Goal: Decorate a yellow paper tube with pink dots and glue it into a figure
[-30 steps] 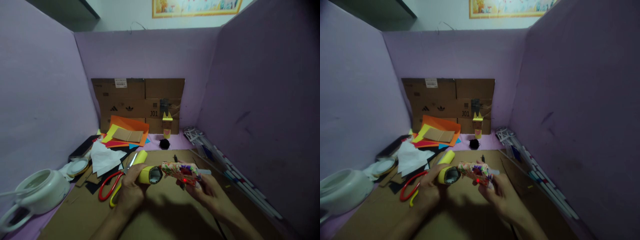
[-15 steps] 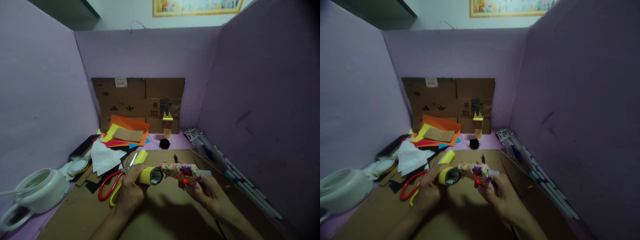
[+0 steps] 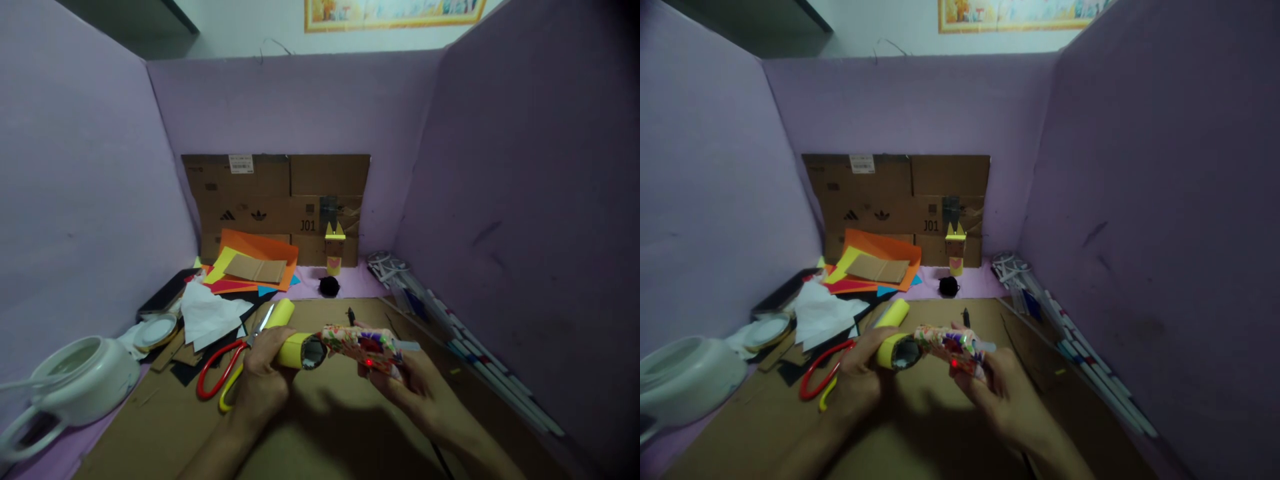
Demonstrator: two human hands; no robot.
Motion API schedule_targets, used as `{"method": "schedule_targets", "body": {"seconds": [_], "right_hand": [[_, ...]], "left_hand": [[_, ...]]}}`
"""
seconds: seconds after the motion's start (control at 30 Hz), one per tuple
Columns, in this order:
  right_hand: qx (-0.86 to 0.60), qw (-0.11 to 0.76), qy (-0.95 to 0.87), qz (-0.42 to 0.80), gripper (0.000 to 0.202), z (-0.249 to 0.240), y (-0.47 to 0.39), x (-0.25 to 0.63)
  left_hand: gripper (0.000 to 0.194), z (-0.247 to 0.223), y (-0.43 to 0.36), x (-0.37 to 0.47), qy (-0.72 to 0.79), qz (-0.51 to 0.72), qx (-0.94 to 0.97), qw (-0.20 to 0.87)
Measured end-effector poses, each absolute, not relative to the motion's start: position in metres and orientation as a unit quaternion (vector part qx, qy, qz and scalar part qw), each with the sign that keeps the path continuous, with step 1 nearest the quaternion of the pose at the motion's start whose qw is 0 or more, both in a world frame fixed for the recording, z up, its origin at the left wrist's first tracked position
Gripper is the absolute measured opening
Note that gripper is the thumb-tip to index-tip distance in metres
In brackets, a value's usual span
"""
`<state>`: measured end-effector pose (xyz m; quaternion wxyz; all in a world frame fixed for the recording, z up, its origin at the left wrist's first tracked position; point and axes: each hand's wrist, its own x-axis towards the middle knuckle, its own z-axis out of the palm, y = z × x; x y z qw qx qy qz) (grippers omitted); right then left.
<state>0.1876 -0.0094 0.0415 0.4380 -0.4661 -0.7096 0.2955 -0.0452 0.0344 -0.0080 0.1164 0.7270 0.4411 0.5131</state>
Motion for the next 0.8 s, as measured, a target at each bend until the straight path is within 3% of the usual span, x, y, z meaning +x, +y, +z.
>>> {"method": "schedule_targets", "body": {"seconds": [0.8], "right_hand": [[-0.472, 0.418, -0.725, 0.279, 0.026, 0.051, -0.012, 0.185]], "left_hand": [[0.029, -0.006, 0.034, -0.046, 0.44, 0.503, 0.737, 0.102]]}}
